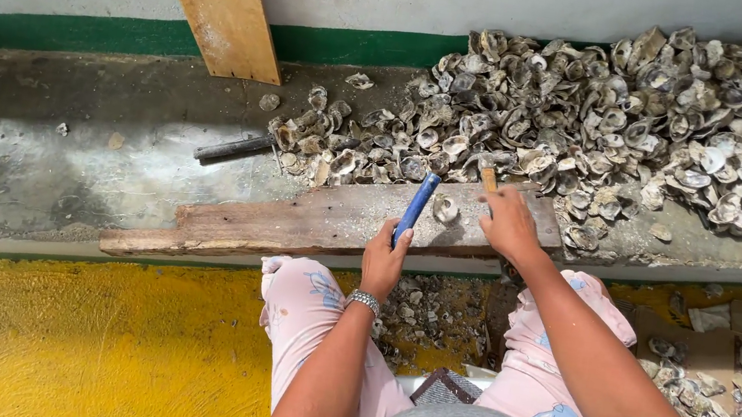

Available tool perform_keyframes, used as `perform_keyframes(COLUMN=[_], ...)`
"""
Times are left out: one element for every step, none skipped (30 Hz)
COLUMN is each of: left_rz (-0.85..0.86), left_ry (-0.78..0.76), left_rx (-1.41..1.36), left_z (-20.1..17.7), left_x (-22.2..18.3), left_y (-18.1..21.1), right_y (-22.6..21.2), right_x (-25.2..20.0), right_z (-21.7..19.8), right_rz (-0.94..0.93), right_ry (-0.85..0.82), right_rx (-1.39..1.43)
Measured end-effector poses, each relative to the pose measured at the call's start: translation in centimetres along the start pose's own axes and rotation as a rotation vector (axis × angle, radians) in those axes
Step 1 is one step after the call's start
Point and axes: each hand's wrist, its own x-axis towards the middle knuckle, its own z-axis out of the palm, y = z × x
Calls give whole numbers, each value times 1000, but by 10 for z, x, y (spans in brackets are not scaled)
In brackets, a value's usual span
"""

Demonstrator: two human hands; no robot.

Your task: Using a hammer and a blue tool to process or crush shucked oyster shells on a wooden plank.

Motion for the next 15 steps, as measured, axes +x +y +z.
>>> perform_keyframes(left_rz=[5,2,0,6,-28,-65,-61,-38,-14,-17,5,33,36,45,54], left_ry=[-1,-13,-25,-30,-47,-68,-76,-86,-95,-98,-108,-115,-114,-115,-115], left_rx=[-1,12,25,25,-20,-63,-61,-48,-36,-35,17,70,70,83,95], left_z=[0,-1,-1,-1,-1,0,1,2,3,3,4,4,5,5,5], left_x=[0,-1,-2,-1,1,1,2,0,-2,-3,-4,-1,-1,-2,-4], left_y=[1,2,3,5,7,8,8,7,6,7,9,12,13,13,13], right_y=[2,5,8,21,33,46,66,86,105,100,95,89,72,54,35], right_x=[-3,-9,-13,-13,-12,-13,-6,0,4,1,-2,-1,-6,-14,-22], right_z=[-4,-7,-9,1,11,23,45,70,95,91,88,82,63,46,28], right_rz=[1,164,327,332,379,429,436,413,390,393,454,509,507,537,563], right_ry=[5,-54,-112,-106,-157,-212,-208,-177,-146,-148,-106,-57,-54,-37,-18], right_rx=[-1,-18,-34,-33,-6,24,27,68,109,110,277,446,447,650,853])
